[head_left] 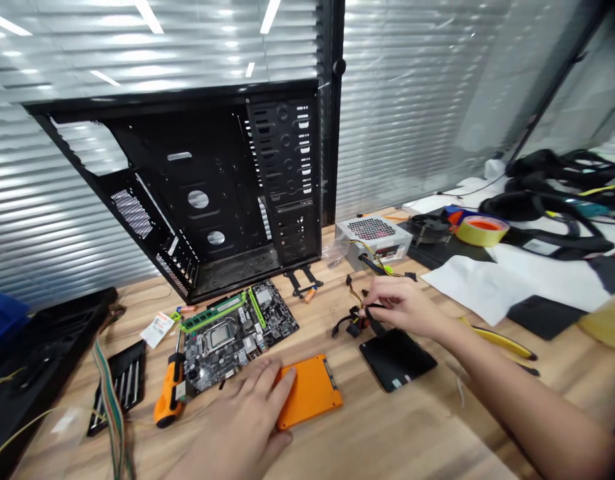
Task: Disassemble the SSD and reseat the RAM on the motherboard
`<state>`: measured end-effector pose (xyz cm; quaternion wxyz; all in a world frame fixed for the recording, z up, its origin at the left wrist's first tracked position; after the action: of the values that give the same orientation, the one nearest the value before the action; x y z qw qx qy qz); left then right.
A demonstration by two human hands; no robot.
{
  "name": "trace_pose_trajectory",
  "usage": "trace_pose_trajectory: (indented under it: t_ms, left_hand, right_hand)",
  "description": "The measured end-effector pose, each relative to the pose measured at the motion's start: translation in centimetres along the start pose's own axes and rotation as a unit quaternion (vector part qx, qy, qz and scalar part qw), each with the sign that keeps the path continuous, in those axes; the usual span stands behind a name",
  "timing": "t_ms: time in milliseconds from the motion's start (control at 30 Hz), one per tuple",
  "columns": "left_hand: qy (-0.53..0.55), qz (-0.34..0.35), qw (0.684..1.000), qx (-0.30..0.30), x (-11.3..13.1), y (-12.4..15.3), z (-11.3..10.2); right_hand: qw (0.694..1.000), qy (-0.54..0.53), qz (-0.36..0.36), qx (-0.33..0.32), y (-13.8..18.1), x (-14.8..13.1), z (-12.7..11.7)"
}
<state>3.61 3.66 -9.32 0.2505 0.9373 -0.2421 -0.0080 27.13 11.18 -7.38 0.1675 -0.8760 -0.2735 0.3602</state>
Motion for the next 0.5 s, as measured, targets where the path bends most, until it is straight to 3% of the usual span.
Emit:
trace_pose_trajectory:
  t_ms: [500]
  left_hand:
    - [0.008,0.023,1.000,0.013,0.0,0.0,0.4]
  right_hand:
    - [0.996,0.088,0.022,0.026,-0.1,0.4,1.4]
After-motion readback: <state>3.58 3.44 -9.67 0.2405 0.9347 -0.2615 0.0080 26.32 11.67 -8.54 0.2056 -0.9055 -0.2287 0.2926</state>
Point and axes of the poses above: each hand's wrist, its own y-axis away from the middle knuckle, its own z-axis out of the palm, x = y × z, the point moved 9 cm from there along -y, towards the middle knuckle, and after that the axes turned 1 degree about -y, right-handed, at the moved point
